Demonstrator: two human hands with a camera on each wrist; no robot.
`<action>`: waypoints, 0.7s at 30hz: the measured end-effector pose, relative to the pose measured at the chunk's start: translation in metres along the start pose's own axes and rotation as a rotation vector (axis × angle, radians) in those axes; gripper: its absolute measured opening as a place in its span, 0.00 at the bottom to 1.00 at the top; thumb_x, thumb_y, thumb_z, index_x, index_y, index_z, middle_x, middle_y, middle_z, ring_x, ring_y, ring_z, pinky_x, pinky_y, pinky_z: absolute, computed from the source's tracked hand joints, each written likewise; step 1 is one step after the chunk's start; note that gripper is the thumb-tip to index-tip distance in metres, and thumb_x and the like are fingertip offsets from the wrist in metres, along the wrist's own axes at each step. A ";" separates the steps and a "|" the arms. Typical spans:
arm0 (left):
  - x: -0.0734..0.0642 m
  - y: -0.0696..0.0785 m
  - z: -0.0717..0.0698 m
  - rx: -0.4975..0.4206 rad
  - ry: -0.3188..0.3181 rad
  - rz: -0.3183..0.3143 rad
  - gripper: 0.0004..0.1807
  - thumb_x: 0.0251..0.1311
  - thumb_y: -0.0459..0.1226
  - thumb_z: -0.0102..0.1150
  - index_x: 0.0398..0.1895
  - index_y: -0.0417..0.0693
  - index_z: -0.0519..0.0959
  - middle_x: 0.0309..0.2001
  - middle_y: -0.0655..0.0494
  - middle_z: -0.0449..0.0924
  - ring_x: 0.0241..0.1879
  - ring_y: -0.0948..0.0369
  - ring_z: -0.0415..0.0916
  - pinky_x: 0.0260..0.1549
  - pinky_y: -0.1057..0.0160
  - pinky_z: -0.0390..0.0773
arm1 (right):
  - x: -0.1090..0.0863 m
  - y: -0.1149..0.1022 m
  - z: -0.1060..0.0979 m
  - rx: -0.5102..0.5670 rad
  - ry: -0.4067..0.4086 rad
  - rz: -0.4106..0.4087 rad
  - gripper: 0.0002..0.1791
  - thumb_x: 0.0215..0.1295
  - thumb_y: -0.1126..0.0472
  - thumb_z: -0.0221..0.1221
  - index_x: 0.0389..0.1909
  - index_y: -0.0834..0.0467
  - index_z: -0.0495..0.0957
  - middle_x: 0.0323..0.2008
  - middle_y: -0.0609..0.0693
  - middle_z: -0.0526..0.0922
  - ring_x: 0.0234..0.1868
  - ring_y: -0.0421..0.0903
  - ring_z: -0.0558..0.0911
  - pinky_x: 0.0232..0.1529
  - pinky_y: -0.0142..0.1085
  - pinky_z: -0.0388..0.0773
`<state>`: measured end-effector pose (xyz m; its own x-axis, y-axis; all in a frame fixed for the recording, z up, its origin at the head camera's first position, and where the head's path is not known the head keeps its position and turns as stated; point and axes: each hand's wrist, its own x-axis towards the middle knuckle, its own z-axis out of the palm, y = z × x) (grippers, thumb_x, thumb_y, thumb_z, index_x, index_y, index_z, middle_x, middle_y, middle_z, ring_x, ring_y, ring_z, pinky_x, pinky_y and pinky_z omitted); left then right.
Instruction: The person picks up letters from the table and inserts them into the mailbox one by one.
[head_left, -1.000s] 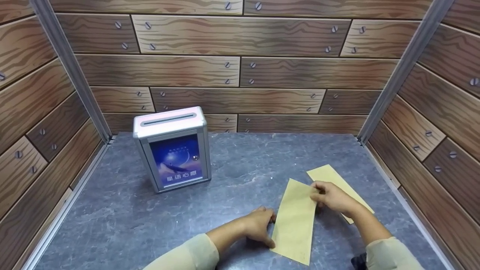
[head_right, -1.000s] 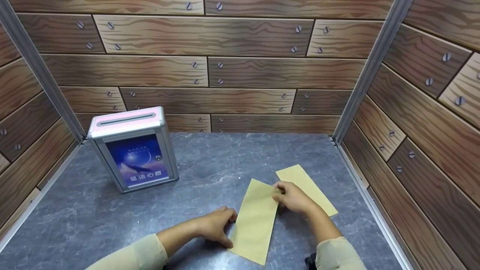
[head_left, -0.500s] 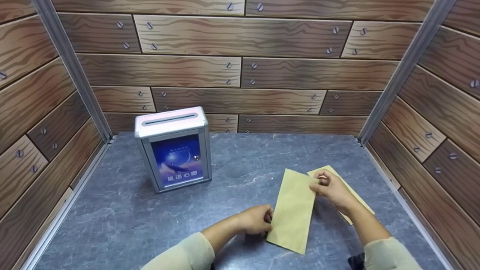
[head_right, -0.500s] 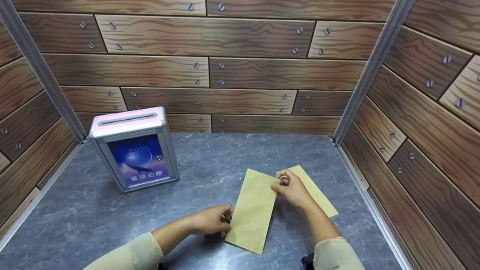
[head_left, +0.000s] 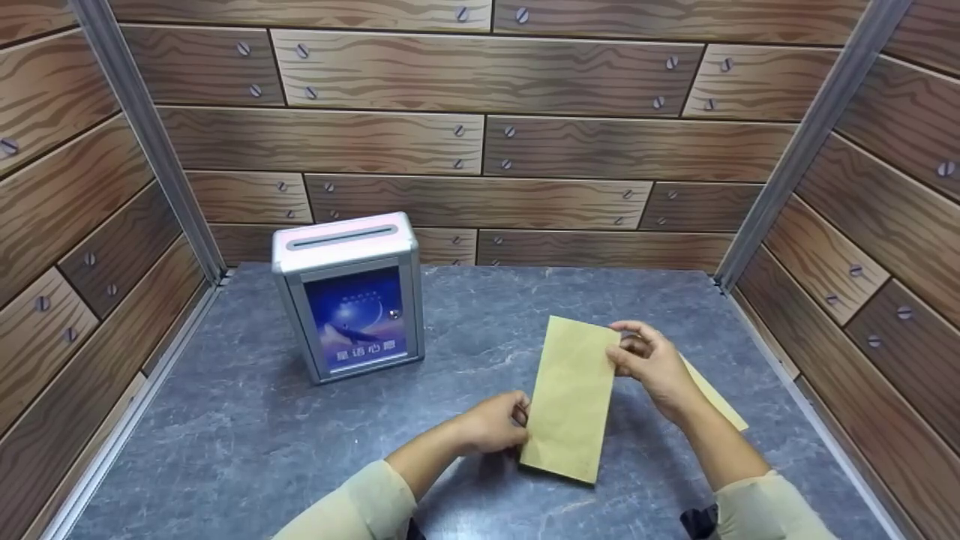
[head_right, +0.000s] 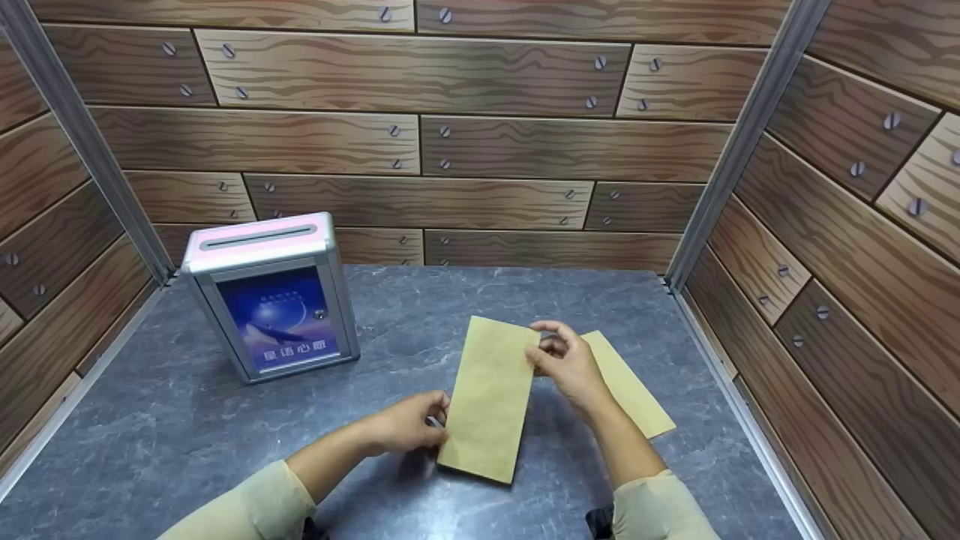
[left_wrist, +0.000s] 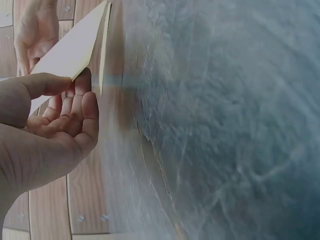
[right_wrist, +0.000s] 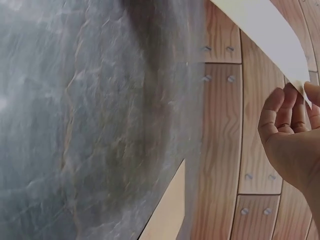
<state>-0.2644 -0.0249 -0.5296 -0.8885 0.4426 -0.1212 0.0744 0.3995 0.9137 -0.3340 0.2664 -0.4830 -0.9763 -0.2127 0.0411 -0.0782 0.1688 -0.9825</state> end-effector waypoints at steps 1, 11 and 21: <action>0.000 -0.001 -0.001 -0.024 -0.006 -0.002 0.14 0.58 0.22 0.63 0.44 0.44 0.77 0.41 0.54 0.81 0.36 0.63 0.76 0.33 0.71 0.77 | -0.001 -0.001 0.002 -0.011 -0.013 -0.003 0.30 0.76 0.65 0.66 0.73 0.63 0.67 0.41 0.48 0.85 0.40 0.42 0.86 0.45 0.38 0.90; -0.001 -0.004 -0.015 -0.185 -0.053 0.018 0.10 0.64 0.27 0.62 0.46 0.42 0.75 0.38 0.56 0.78 0.33 0.61 0.76 0.35 0.68 0.79 | -0.003 -0.007 0.023 -0.088 -0.048 -0.042 0.29 0.75 0.71 0.63 0.73 0.62 0.66 0.41 0.52 0.83 0.37 0.43 0.85 0.37 0.40 0.91; 0.002 0.013 -0.044 -0.283 0.156 0.127 0.16 0.78 0.31 0.55 0.64 0.40 0.69 0.52 0.43 0.84 0.42 0.59 0.83 0.50 0.59 0.87 | -0.001 -0.011 0.036 -0.039 -0.052 -0.050 0.31 0.76 0.70 0.63 0.77 0.57 0.69 0.43 0.51 0.83 0.37 0.43 0.83 0.36 0.37 0.90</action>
<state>-0.2846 -0.0541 -0.5011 -0.9405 0.3374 0.0412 0.0796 0.1006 0.9917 -0.3248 0.2305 -0.4788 -0.9591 -0.2716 0.0797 -0.1357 0.1938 -0.9716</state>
